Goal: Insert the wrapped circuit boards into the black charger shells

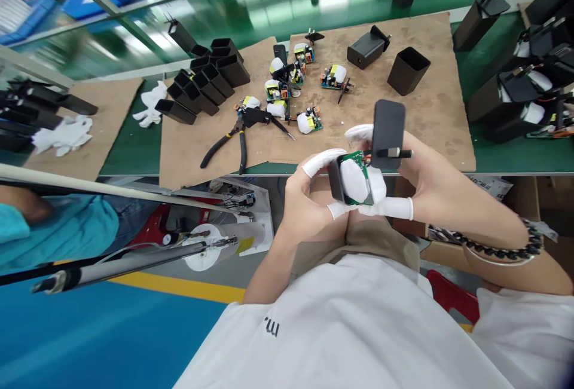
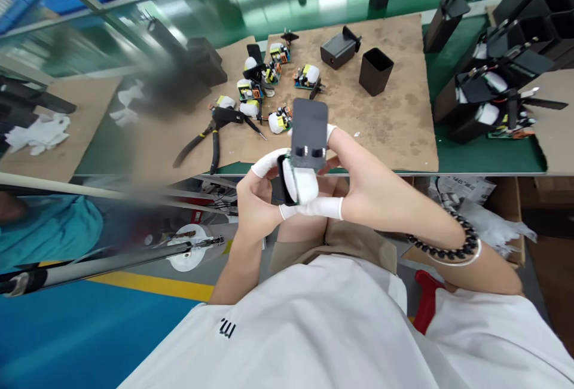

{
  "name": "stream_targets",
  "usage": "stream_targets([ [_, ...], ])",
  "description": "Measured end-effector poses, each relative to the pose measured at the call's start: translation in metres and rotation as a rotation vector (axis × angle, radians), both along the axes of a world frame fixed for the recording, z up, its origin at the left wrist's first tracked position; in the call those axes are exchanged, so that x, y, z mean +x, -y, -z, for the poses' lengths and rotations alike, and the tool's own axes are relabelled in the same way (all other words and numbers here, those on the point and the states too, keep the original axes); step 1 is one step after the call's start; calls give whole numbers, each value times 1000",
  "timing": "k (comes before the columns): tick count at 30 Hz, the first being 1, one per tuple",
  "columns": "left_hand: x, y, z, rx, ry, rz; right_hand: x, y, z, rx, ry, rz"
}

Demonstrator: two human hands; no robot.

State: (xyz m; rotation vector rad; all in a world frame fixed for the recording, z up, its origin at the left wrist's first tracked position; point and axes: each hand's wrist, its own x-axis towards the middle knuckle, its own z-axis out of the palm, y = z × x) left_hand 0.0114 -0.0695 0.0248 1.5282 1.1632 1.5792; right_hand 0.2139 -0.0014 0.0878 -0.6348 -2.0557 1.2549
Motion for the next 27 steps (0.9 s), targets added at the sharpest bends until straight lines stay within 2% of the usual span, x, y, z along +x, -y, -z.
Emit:
stream_targets([
  [4,8,1,5,-219,198,82,14,-23,6,-78,-47,-143],
  [6,11,2,7,-290,296,134,17,-30,6,-64,-107,-137],
  [15,5,1,10,-331,431,253,10,-37,-7,320,-270,-87],
  [21,0,3,14,-371,385,228,7,-40,-8,384,-154,-17],
  [27,-5,4,17,-315,178,230,4,-49,-17,392,98,-192],
])
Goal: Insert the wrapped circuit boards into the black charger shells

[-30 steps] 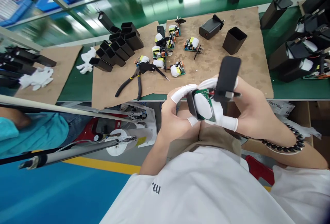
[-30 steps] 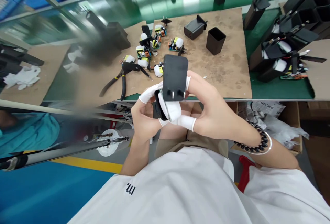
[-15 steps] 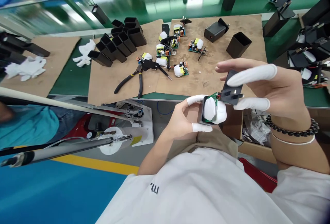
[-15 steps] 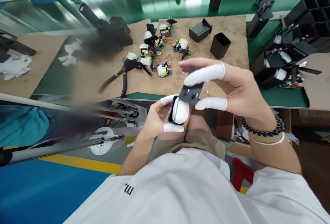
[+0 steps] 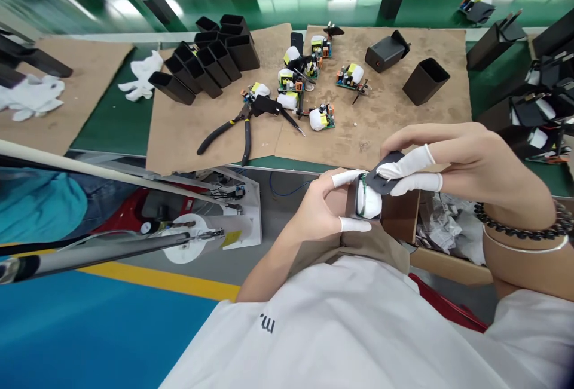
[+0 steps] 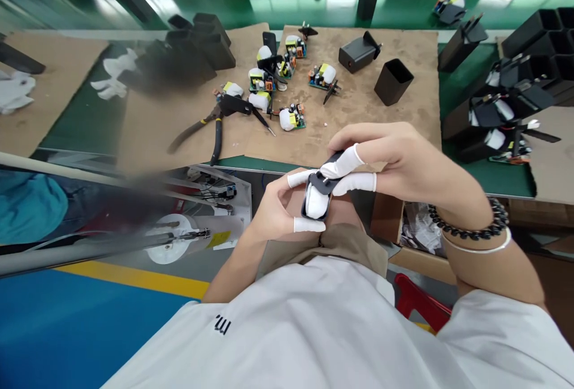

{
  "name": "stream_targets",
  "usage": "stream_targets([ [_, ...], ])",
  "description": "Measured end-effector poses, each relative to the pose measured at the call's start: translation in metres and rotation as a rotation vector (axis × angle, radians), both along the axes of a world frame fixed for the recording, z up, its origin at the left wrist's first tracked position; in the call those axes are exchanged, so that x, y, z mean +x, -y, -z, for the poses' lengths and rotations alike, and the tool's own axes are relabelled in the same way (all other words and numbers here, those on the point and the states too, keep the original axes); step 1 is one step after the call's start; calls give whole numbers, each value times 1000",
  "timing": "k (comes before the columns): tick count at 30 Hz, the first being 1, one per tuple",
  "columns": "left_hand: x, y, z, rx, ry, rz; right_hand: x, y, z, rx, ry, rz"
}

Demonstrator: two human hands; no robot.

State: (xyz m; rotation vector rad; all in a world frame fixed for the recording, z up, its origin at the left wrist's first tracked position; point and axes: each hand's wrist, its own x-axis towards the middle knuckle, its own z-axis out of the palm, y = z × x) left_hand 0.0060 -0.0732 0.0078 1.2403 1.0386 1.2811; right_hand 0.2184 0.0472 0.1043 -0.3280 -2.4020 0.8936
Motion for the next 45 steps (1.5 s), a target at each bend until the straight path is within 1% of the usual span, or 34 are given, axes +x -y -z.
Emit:
stream_targets([
  [3,-1,1,5,12,-55,-22,-4,-4,-3,-38,115,17],
  [5,0,2,9,22,-58,-43,-5,-5,-6,-60,146,47],
  [8,5,3,11,92,-99,-87,-6,2,-11,-61,155,105],
  [10,9,3,10,132,-152,-158,-6,15,-13,-28,140,214],
  [13,19,0,8,183,-257,-322,-9,40,-8,69,68,448],
  [16,31,-7,7,274,-392,-491,-18,63,8,182,-34,713],
  [18,39,-12,7,321,-474,-590,-26,71,21,223,-99,877],
  [20,45,-16,7,342,-537,-663,-36,76,31,223,-139,985],
  [23,51,-21,8,324,-617,-700,-48,77,44,219,-155,1069],
  [26,52,-29,11,275,-673,-696,-53,72,55,267,-163,1077],
  [28,52,-34,15,266,-705,-694,-52,65,64,266,-166,1059],
  [30,51,-39,19,255,-741,-674,-49,58,75,192,-203,1021],
  [33,49,-42,22,197,-780,-626,-49,53,92,26,-285,903],
  [35,45,-43,21,160,-796,-590,-51,53,100,-18,-284,855],
  [38,36,-40,16,142,-824,-495,-53,54,103,47,-220,867],
  [40,26,-35,14,140,-843,-431,-51,54,99,126,-211,872],
  [41,20,-32,14,148,-851,-427,-49,53,96,163,-216,869],
  [42,14,-28,15,160,-858,-449,-47,53,92,194,-212,863],
  [45,-3,-19,22,214,-869,-592,-45,50,85,308,-170,824],
])
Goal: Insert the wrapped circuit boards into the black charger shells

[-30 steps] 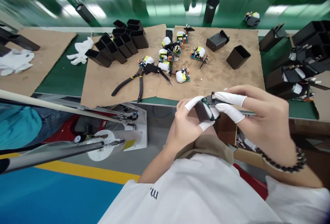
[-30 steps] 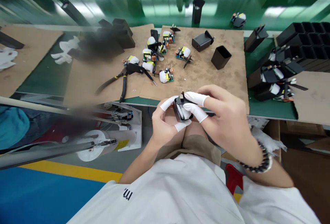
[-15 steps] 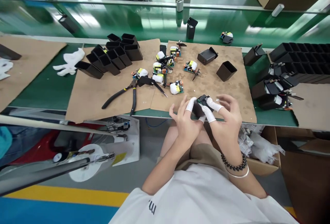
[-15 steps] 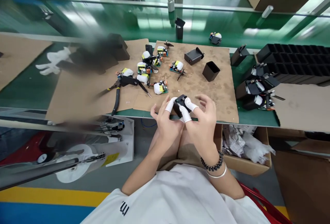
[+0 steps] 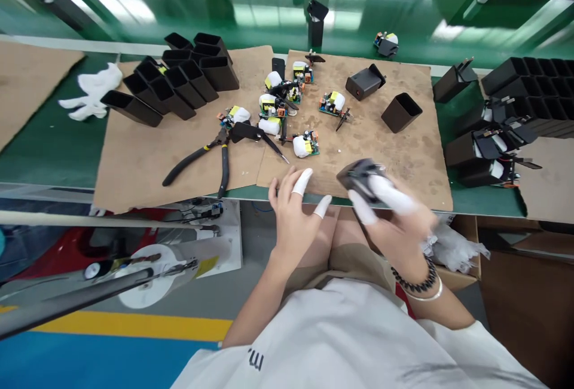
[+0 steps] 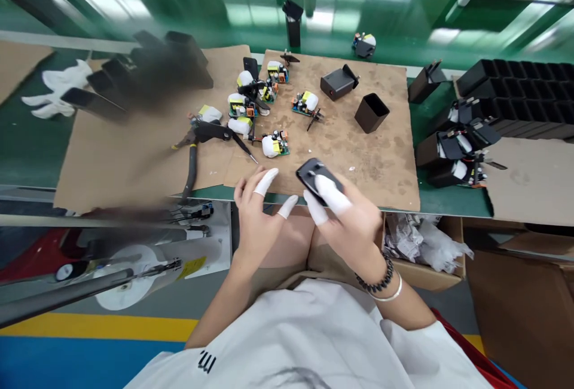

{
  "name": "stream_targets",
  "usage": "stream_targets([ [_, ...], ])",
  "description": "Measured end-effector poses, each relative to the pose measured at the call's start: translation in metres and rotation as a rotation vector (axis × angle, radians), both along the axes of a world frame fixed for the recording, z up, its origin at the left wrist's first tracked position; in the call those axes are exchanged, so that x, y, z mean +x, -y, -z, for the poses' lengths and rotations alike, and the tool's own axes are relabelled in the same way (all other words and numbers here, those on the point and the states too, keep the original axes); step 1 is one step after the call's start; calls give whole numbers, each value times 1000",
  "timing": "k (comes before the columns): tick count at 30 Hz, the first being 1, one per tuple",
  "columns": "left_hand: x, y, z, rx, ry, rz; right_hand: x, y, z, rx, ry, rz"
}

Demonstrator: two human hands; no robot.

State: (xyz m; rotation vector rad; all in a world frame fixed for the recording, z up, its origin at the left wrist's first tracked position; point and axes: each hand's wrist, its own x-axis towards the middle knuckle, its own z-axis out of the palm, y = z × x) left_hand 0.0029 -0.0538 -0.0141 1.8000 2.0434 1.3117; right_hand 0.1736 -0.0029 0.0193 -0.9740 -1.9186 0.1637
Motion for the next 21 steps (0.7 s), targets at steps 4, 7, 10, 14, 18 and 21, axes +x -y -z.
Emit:
stream_targets([
  [4,-9,4,5,64,-6,-57,0,-5,-5,41,47,20],
  [7,-7,2,5,69,-25,-67,1,-7,-7,-14,64,69],
  [10,-4,0,5,45,-47,-65,4,-8,-8,-49,90,18],
  [14,-4,-1,4,11,-45,-67,6,-10,-3,-144,24,28],
  [18,1,-2,1,17,19,6,2,-15,12,-298,-63,-4],
  [21,12,-4,-3,75,168,181,-2,-14,15,-549,-466,-74],
])
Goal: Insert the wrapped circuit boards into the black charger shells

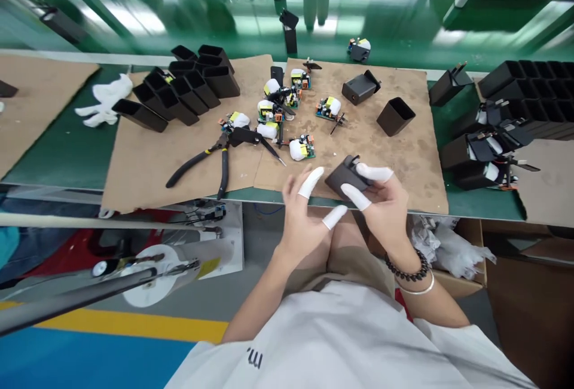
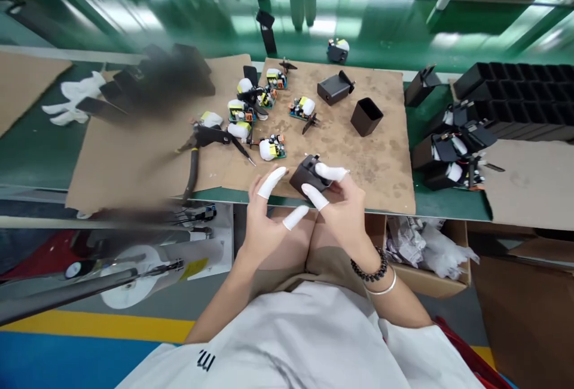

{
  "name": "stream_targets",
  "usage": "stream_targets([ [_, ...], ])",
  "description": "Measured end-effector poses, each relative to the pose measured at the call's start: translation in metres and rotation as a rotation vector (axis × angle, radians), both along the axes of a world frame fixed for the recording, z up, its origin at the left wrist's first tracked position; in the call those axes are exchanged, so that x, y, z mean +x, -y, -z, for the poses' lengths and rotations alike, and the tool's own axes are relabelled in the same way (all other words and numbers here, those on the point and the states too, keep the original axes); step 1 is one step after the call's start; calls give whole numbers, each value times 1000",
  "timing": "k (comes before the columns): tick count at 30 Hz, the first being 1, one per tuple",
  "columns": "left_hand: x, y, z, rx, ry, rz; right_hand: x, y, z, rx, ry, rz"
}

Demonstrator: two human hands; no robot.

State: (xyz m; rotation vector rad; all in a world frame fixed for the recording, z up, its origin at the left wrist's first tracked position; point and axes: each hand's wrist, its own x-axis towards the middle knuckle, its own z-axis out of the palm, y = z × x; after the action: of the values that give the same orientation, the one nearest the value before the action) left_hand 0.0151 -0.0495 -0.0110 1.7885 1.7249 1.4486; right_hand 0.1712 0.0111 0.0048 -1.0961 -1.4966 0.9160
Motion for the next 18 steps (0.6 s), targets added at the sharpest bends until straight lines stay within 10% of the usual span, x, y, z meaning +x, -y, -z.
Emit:
stream_targets([
  [9,20,-2,-27,89,388,19,-10,32,-32,-979,-849,-446],
  [18,24,5,-40,10,437,-27,3,32,-29,-1131,-1056,-385],
])
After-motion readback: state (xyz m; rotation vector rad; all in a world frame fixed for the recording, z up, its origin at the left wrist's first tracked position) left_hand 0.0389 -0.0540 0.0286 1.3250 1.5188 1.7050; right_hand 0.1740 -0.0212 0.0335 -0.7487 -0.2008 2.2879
